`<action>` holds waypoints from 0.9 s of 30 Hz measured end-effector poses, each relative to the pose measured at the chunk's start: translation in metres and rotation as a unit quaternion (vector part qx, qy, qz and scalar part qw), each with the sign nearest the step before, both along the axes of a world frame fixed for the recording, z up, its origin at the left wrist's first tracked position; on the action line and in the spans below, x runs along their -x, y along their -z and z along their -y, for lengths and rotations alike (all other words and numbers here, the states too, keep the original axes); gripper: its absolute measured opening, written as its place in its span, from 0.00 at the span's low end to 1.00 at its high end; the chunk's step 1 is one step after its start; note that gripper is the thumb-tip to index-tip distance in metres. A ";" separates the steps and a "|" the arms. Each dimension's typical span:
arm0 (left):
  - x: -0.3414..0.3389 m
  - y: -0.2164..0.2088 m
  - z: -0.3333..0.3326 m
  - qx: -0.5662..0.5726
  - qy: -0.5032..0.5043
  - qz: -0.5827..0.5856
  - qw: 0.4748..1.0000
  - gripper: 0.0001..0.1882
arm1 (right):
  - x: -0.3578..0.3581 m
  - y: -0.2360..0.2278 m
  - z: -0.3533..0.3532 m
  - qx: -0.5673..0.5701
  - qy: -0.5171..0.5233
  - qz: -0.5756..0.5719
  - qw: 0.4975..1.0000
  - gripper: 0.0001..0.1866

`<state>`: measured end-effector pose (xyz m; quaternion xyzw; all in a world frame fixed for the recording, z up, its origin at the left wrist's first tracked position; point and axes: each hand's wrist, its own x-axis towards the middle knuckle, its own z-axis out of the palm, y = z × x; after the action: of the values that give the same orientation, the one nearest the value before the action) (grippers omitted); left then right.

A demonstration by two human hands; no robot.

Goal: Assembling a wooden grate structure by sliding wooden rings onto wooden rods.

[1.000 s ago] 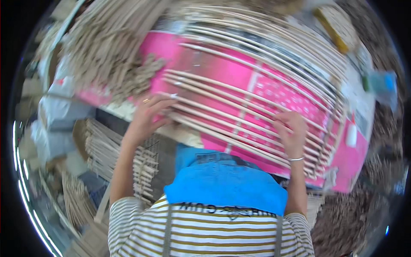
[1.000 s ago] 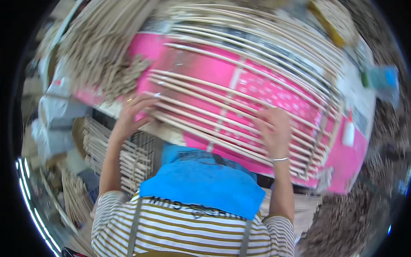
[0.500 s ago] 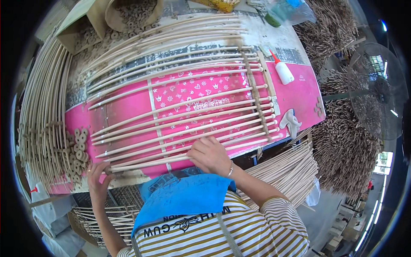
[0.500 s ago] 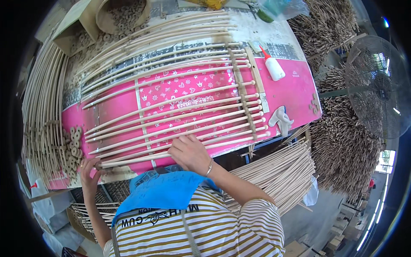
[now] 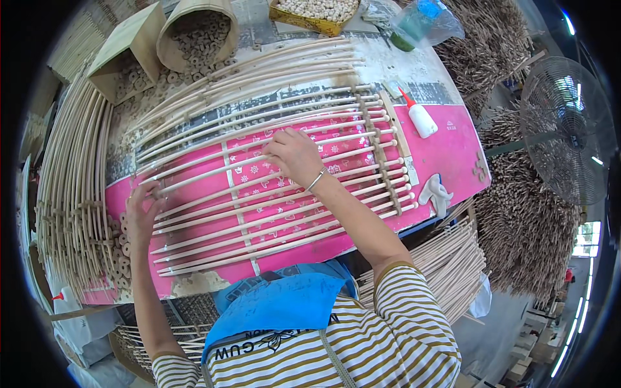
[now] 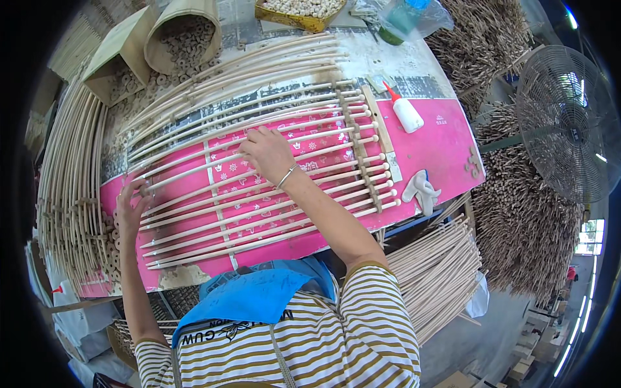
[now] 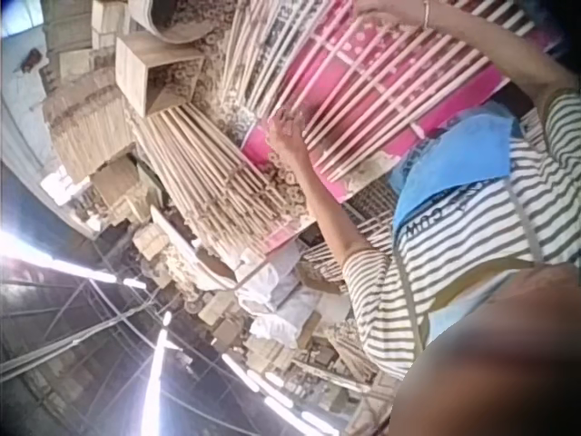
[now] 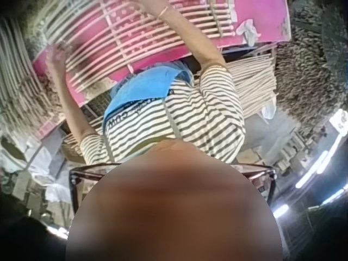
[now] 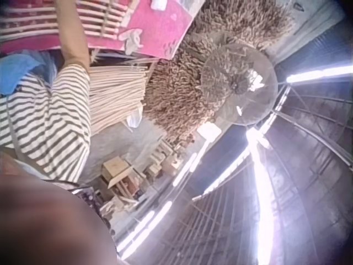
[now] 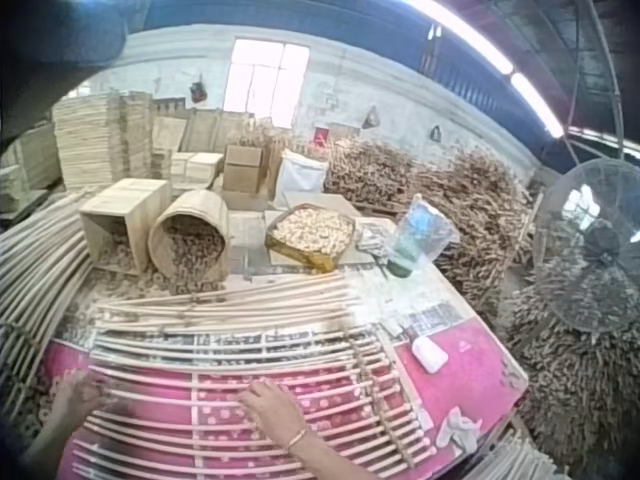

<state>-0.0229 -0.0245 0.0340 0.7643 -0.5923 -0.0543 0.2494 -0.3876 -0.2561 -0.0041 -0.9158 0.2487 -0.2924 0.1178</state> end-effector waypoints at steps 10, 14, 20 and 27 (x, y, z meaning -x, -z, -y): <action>-0.017 0.025 0.007 -0.011 0.014 -0.073 0.997 0.24 | -0.016 0.017 0.007 -0.044 -0.028 -0.021 0.998 0.07; -0.012 0.036 0.017 0.007 0.047 -0.043 0.998 0.27 | -0.003 0.016 0.016 -0.079 -0.031 -0.027 0.996 0.06; -0.004 0.026 0.007 -0.003 0.000 -0.025 1.000 0.28 | 0.000 0.010 0.017 -0.076 -0.044 -0.020 0.996 0.06; -0.004 0.024 0.009 -0.020 -0.005 -0.014 1.000 0.24 | -0.002 0.006 0.015 -0.072 -0.051 -0.019 0.996 0.07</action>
<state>-0.0186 -0.0336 0.0103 0.7715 -0.5834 -0.0755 0.2424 -0.3852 -0.2711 -0.0106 -0.9218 0.2242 -0.2502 0.1933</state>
